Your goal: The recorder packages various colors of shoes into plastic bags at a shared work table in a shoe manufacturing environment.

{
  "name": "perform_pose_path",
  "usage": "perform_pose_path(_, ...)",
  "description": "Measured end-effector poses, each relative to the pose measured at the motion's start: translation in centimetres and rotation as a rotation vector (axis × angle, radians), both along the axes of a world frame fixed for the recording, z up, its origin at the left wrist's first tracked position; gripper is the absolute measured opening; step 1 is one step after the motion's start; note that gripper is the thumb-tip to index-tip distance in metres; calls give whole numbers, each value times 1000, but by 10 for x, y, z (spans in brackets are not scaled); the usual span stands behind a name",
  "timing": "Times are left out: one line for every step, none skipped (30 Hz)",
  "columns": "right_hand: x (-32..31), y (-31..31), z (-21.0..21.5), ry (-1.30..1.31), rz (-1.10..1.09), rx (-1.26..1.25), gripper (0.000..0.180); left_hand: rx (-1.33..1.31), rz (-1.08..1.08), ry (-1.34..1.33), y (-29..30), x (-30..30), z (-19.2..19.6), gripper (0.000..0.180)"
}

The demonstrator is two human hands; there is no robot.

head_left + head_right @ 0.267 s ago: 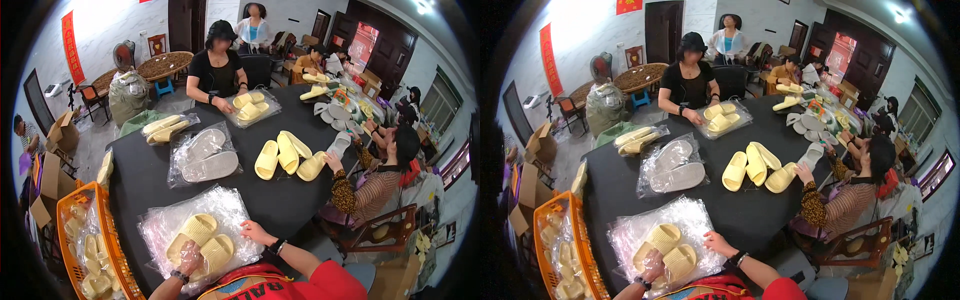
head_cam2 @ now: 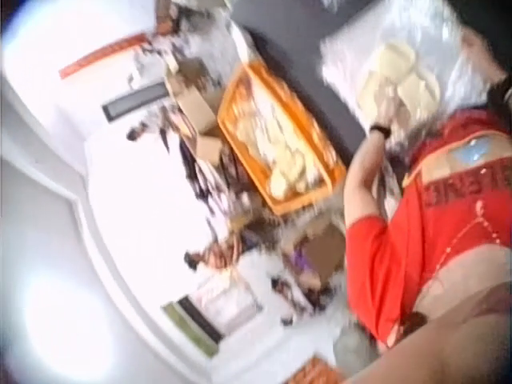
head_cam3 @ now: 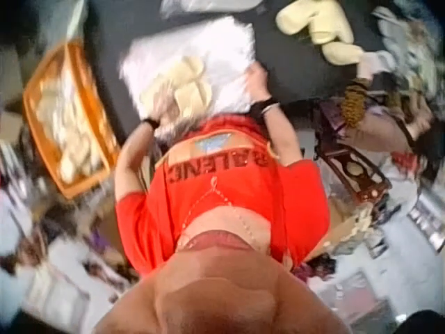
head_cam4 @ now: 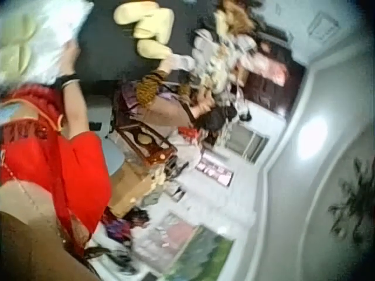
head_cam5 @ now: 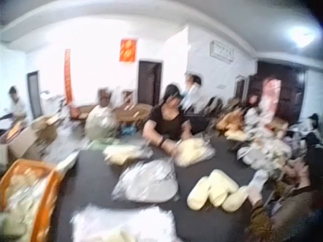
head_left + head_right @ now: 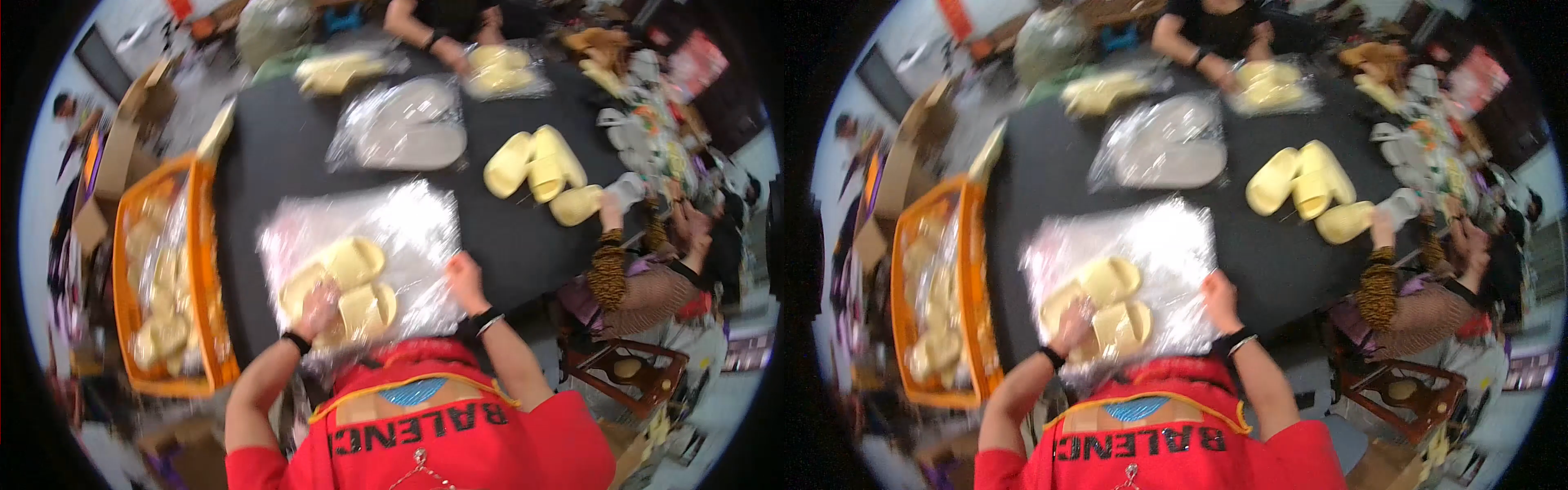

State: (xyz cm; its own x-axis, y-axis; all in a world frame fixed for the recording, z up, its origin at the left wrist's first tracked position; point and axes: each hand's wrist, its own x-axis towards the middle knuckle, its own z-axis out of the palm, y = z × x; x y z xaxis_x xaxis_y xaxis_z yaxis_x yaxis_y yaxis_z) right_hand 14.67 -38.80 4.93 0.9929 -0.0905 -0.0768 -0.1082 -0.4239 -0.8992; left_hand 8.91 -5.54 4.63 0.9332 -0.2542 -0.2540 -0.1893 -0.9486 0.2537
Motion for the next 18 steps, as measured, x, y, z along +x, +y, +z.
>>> perform_pose_path(3, 3, 10, -6, -55, -12, 2, -201, -188, -634, 24, -15, -10, 24)
perform_pose_path(10, -2, 11, 20, -53, -16, 1, -87, -19, -350, 29, -11, 5, 21)
perform_pose_path(6, -6, 7, 52, -53, -23, 3, 20, 144, -57, 31, -18, 25, 19)
perform_pose_path(4, -6, 1, 70, -23, -17, 3, -43, 157, -131, 44, -30, 33, 17)
perform_pose_path(7, -6, -4, 51, -11, -71, 3, -109, 162, -221, 60, -37, 38, 15)
perform_pose_path(7, -7, -10, 28, -5, -129, 5, -106, 222, -222, 71, -44, 41, 15)
perform_pose_path(8, -8, -14, 22, 7, -130, 5, -111, 288, -198, 82, -49, 46, 16)
perform_pose_path(6, -7, -15, -78, 44, -195, 4, -76, 351, -205, 97, -57, 51, 17)
perform_pose_path(6, -7, -13, -186, 79, -259, 4, -61, 399, -297, 116, -67, 50, 20)
perform_pose_path(4, -6, -8, -199, 89, -278, 7, -108, 528, -410, 150, -83, 31, 22)
perform_pose_path(1, -5, 3, -218, 98, -280, 7, -203, 687, -458, 168, -86, 30, 22)
perform_pose_path(-5, -5, 20, -80, 79, -174, 8, -514, 811, -510, 168, -76, 48, 22)
perform_pose_path(-11, -8, 31, 49, 48, -68, 11, -320, 792, -548, 167, -71, 74, 23)
perform_pose_path(-19, -11, 22, -20, 112, 9, 16, -341, 823, -500, 157, -59, 108, 24)
perform_pose_path(-21, -11, 14, -108, 187, 92, 21, -517, 711, -625, 158, -55, 124, 27)
perform_pose_path(-26, -17, 8, 65, 248, 84, 32, -490, 760, -655, 126, -31, 160, 32)
perform_pose_path(-31, -11, 11, 292, 271, 259, 36, -531, 657, -751, 114, -19, 174, 35)
perform_pose_path(-34, -10, 3, 367, 320, 331, 40, -654, 616, -703, 97, -5, 178, 36)
